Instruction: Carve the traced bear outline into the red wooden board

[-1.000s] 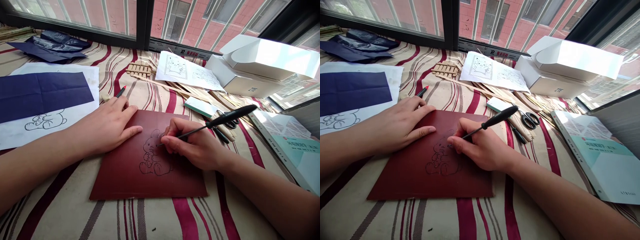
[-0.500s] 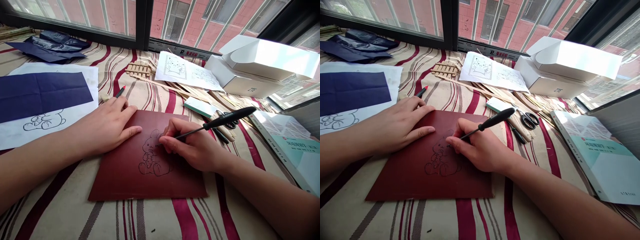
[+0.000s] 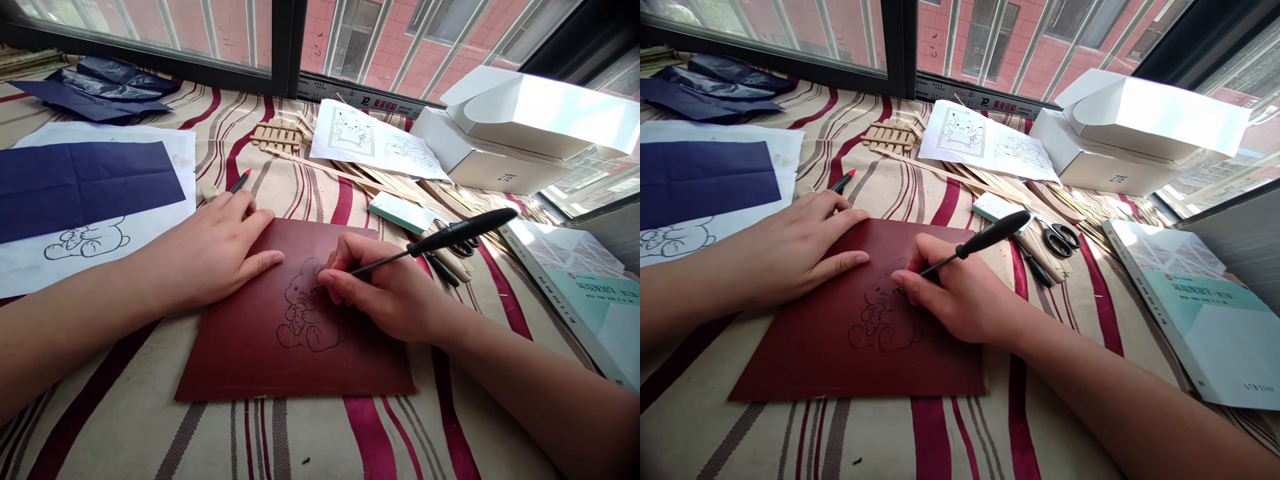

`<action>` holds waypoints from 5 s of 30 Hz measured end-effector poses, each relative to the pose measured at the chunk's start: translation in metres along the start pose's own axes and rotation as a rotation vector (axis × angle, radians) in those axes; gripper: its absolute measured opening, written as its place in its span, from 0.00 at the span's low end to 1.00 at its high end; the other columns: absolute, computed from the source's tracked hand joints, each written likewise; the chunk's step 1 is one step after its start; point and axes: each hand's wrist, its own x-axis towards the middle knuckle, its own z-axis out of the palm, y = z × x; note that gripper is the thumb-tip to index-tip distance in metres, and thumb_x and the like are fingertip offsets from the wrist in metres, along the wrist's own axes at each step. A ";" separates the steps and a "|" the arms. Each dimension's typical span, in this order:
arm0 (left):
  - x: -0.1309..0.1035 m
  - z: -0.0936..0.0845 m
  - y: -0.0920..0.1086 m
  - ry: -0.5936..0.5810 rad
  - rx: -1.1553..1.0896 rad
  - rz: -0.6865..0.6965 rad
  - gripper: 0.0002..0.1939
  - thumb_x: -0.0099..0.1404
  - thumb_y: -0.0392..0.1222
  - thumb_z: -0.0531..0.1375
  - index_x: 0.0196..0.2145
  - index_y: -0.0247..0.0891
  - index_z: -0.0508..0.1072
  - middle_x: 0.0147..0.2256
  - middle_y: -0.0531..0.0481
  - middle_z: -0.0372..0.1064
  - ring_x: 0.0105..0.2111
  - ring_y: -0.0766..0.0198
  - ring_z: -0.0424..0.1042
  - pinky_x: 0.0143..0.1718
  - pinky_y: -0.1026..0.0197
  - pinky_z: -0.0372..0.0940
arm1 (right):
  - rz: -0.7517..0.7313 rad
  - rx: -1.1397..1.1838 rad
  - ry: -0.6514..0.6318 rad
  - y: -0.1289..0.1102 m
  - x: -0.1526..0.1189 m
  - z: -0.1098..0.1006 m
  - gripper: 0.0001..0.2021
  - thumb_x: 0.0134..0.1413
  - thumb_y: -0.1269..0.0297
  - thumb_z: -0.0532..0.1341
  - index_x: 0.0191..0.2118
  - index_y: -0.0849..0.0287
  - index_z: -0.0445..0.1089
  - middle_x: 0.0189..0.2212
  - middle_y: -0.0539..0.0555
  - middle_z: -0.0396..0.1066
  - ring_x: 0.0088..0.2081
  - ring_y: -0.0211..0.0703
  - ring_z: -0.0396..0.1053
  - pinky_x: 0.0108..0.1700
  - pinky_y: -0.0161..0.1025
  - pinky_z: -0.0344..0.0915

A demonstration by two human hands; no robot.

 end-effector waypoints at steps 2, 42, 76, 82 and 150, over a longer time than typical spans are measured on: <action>0.000 0.000 -0.001 0.003 0.004 0.004 0.34 0.77 0.64 0.42 0.57 0.36 0.73 0.52 0.34 0.67 0.52 0.38 0.71 0.59 0.36 0.67 | -0.014 -0.009 -0.011 0.000 0.000 -0.001 0.12 0.71 0.63 0.64 0.32 0.55 0.67 0.27 0.48 0.74 0.28 0.35 0.68 0.30 0.33 0.66; -0.002 0.001 -0.004 0.011 0.018 0.019 0.35 0.78 0.64 0.39 0.55 0.38 0.74 0.51 0.35 0.68 0.52 0.39 0.72 0.58 0.38 0.68 | 0.094 0.047 0.114 -0.010 -0.006 0.007 0.14 0.67 0.62 0.67 0.31 0.54 0.65 0.25 0.47 0.71 0.27 0.38 0.67 0.30 0.37 0.63; -0.002 0.000 -0.003 0.012 0.011 0.019 0.35 0.78 0.63 0.40 0.58 0.36 0.74 0.51 0.35 0.68 0.53 0.38 0.71 0.60 0.38 0.66 | 0.110 0.032 0.033 -0.006 -0.004 0.010 0.14 0.69 0.61 0.65 0.32 0.53 0.64 0.26 0.47 0.71 0.28 0.39 0.67 0.31 0.38 0.62; -0.002 0.000 -0.004 -0.001 -0.013 0.009 0.35 0.77 0.64 0.41 0.60 0.35 0.73 0.54 0.32 0.67 0.55 0.35 0.70 0.61 0.36 0.65 | 0.125 -0.077 0.021 -0.010 -0.004 0.006 0.12 0.69 0.60 0.63 0.32 0.53 0.64 0.26 0.49 0.71 0.28 0.41 0.66 0.31 0.40 0.61; -0.002 0.002 -0.001 0.020 -0.009 0.003 0.32 0.78 0.61 0.42 0.57 0.36 0.73 0.53 0.33 0.67 0.52 0.38 0.70 0.60 0.38 0.65 | 0.145 0.005 -0.013 -0.008 -0.005 0.005 0.12 0.70 0.61 0.63 0.33 0.54 0.65 0.26 0.48 0.71 0.29 0.39 0.67 0.31 0.38 0.63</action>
